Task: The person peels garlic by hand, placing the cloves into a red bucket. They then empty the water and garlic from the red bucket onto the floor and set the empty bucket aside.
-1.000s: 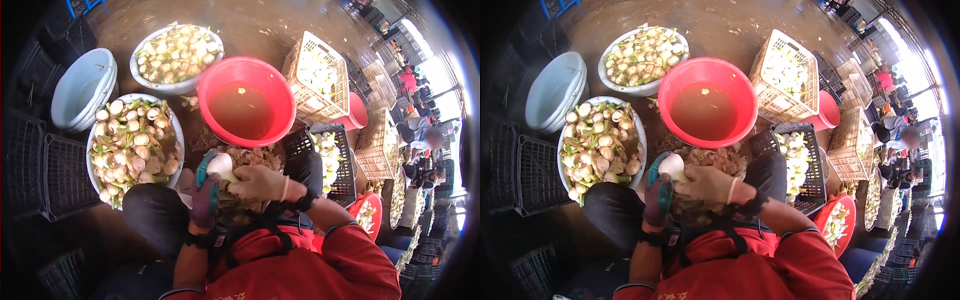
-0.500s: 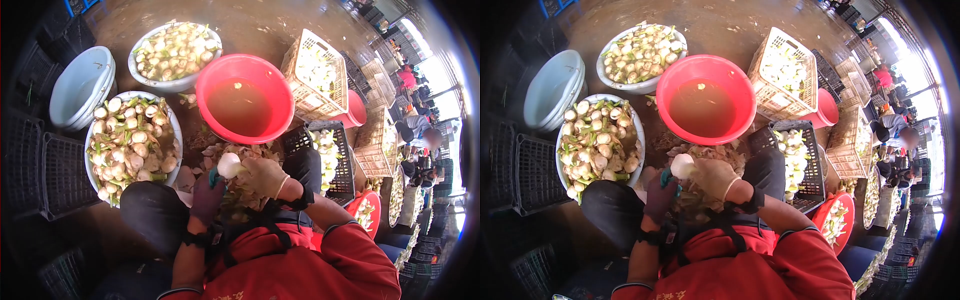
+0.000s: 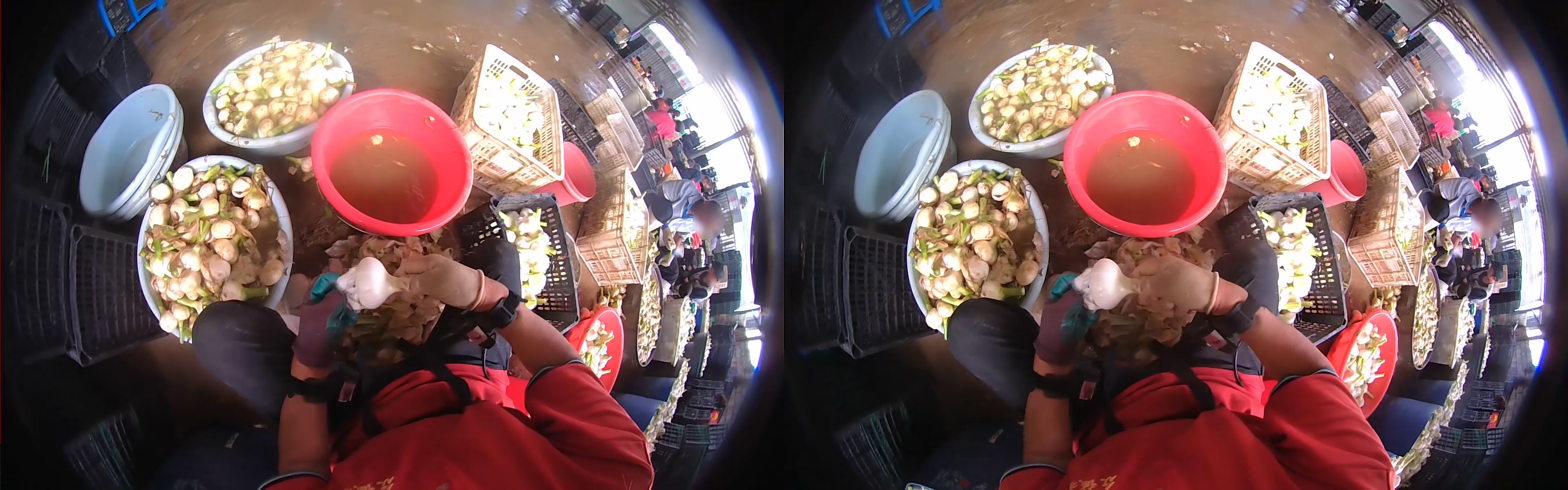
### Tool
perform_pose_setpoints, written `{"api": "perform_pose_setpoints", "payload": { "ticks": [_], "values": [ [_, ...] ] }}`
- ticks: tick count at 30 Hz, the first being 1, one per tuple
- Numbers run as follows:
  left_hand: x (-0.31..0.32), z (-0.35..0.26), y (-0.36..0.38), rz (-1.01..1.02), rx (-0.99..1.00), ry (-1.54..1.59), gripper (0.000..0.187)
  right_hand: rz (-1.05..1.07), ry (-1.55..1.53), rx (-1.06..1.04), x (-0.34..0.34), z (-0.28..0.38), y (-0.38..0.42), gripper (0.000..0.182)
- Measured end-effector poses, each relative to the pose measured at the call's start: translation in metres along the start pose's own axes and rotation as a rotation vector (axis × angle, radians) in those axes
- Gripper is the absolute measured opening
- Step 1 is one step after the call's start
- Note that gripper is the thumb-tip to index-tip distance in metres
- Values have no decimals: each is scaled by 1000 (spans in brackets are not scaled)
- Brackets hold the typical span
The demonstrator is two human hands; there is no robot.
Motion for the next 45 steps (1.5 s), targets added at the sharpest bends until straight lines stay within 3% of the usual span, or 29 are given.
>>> {"api": "perform_pose_setpoints", "payload": {
  "ticks": [1,2,4,5,7,8,10,14,16,17,23,26,27,28,29,30,31,32,34,35,36,38,39,40,41,42,43,44,45],
  "values": [
    [6,-14,-1,101,176,-200,8,69,-17,-123,3,8,4,22],
    [8,-15,-2,108,178,-200,8,62,-18,-125,3,7,6,22],
    [19,-45,-3,139,478,-357,8,406,-760,105,21,-1,9,26],
    [22,-52,-3,140,484,-358,8,406,-757,101,22,3,11,26],
    [28,-28,-2,15,-75,730,16,350,-776,161,23,5,14,29],
    [25,-26,-1,16,-74,726,16,352,-777,157,23,3,11,29],
    [12,-21,0,-53,-82,570,26,83,-247,-27,7,4,4,29],
    [18,-38,-1,3,58,142,27,38,-185,13,14,8,-3,23],
    [13,-32,3,-50,44,-53,31,-153,439,-178,22,32,5,15],
    [10,-33,3,-88,48,-45,27,-193,515,-233,23,40,9,16],
    [10,-56,1,-125,91,-3,24,-214,478,-156,29,42,17,23],
    [3,-1,-5,-114,-26,122,22,-161,372,-137,28,53,27,20],
    [15,4,-9,89,1,131,20,-164,373,-138,25,61,37,20],
    [22,2,-5,206,95,-230,25,-111,252,-85,20,66,49,17],
    [26,5,-4,278,32,-600,30,-56,135,-36,12,66,57,15],
    [26,7,-4,350,-37,-973,35,-165,269,-337,-6,80,72,12],
    [25,20,-1,419,-222,-864,49,-213,281,-213,-29,72,81,13],
    [27,18,0,420,-217,-865,49,-400,154,-1,-59,53,96,15],
    [37,-1,-1,456,16,-976,56,-697,188,232,-120,23,130,21],
    [37,-1,-5,495,-68,-959,61,-835,510,210,-146,13,145,22],
    [35,-1,-12,495,-49,-962,61,-960,998,380,-168,-5,155,24],
    [25,10,-28,338,-81,-619,57,-961,1279,695,-171,-17,157,22],
    [22,14,-42,254,77,-626,52,-982,1170,537,-160,-11,147,21],
    [26,10,-53,250,96,-636,52,-992,1059,376,-151,-6,136,20],
    [22,14,-63,132,-41,-428,49,-569,1505,197,-123,-15,99,24],
    [18,19,-72,14,-170,-218,46,-722,1164,1,-118,-6,82,25],
    [27,19,-85,143,-180,-131,29,-677,982,166,-108,6,59,26],
    [21,45,-98,118,-235,-45,26,-547,1047,206,-92,12,33,28],
    [12,77,-109,97,-279,37,22,-408,1013,487,-85,9,8,35]
  ]
}}
Point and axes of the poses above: each hand's wrist, its own y-axis away from the middle knuckle, its own x-axis out of the palm, z = x × y, the point moved 8 cm from there along -y, towards the middle knuckle, and after that the axes turned 11 degrees about x, right-handed, at the moved point
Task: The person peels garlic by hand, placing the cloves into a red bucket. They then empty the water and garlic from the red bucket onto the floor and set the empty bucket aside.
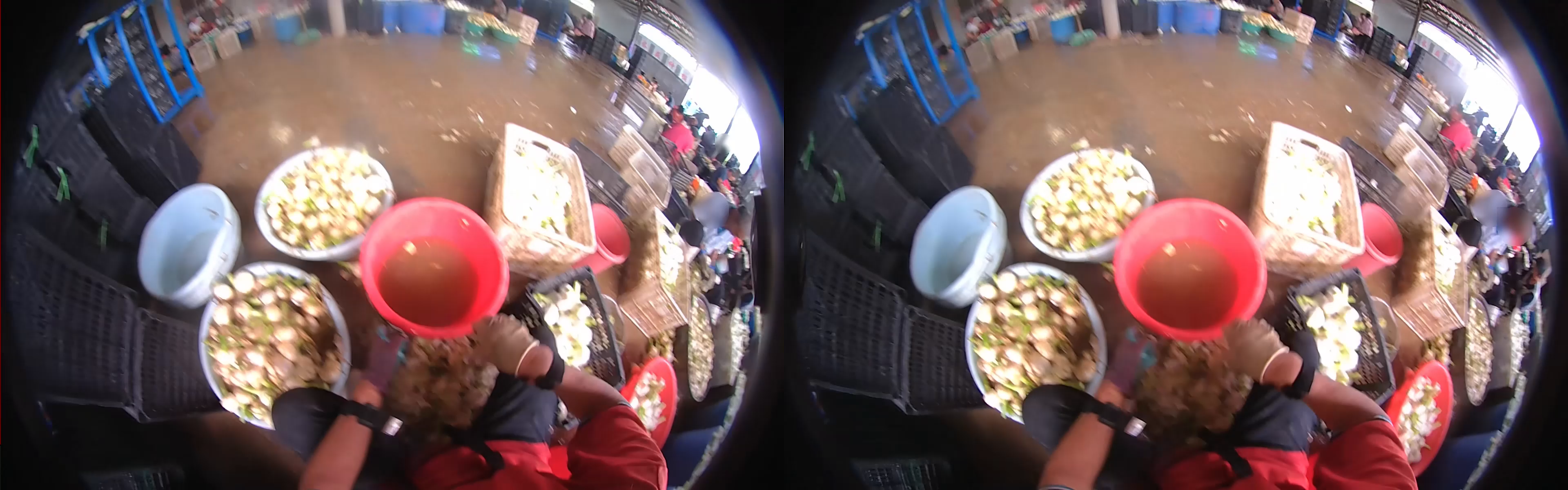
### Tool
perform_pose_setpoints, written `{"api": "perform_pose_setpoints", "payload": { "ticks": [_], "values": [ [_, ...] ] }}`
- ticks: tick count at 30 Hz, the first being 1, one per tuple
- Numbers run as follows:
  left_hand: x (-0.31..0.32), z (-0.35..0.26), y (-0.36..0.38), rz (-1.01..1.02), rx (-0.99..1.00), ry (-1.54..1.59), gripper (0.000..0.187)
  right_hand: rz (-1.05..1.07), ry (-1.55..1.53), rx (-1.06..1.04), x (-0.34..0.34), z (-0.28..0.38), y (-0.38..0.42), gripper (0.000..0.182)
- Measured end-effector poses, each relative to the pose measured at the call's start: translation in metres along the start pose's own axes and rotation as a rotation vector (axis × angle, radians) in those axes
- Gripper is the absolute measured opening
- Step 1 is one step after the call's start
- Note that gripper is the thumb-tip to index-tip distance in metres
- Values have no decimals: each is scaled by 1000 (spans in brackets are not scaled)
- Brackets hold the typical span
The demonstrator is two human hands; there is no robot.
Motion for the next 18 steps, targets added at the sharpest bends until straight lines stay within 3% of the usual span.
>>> {"api": "perform_pose_setpoints", "payload": {
  "ticks": [2,4,5,7,11,13,14,17,18],
  "values": [
    [-8,23,-22,-143,83,177,23,-537,100,-282,22,30,-23,43],
    [18,19,-18,-227,-83,482,22,-439,177,-323,38,51,-46,38],
    [17,21,-25,-224,-60,478,22,-460,177,-331,39,58,-52,38],
    [27,16,-37,-126,70,603,23,-237,188,-260,58,61,-72,30],
    [43,-5,-19,-150,123,685,29,-153,161,-269,60,57,-83,26],
    [69,-39,1,287,424,-561,26,-51,115,-297,51,46,-74,40],
    [73,-51,4,282,435,-568,26,-109,155,-367,38,41,-64,28],
    [80,-38,9,-157,-65,738,15,-187,59,-360,15,29,-55,22],
    [65,-12,-10,-88,-1,677,20,-167,21,-398,8,29,-52,24]
  ]
}}
Point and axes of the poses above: each hand's wrist, its own y-axis away from the middle knuckle, its own x-axis out of the palm, z = x × y, the point moved 8 cm from there along -y, towards the middle knuckle, and after that the axes turned 11 degrees about x, right-handed, at the moved point
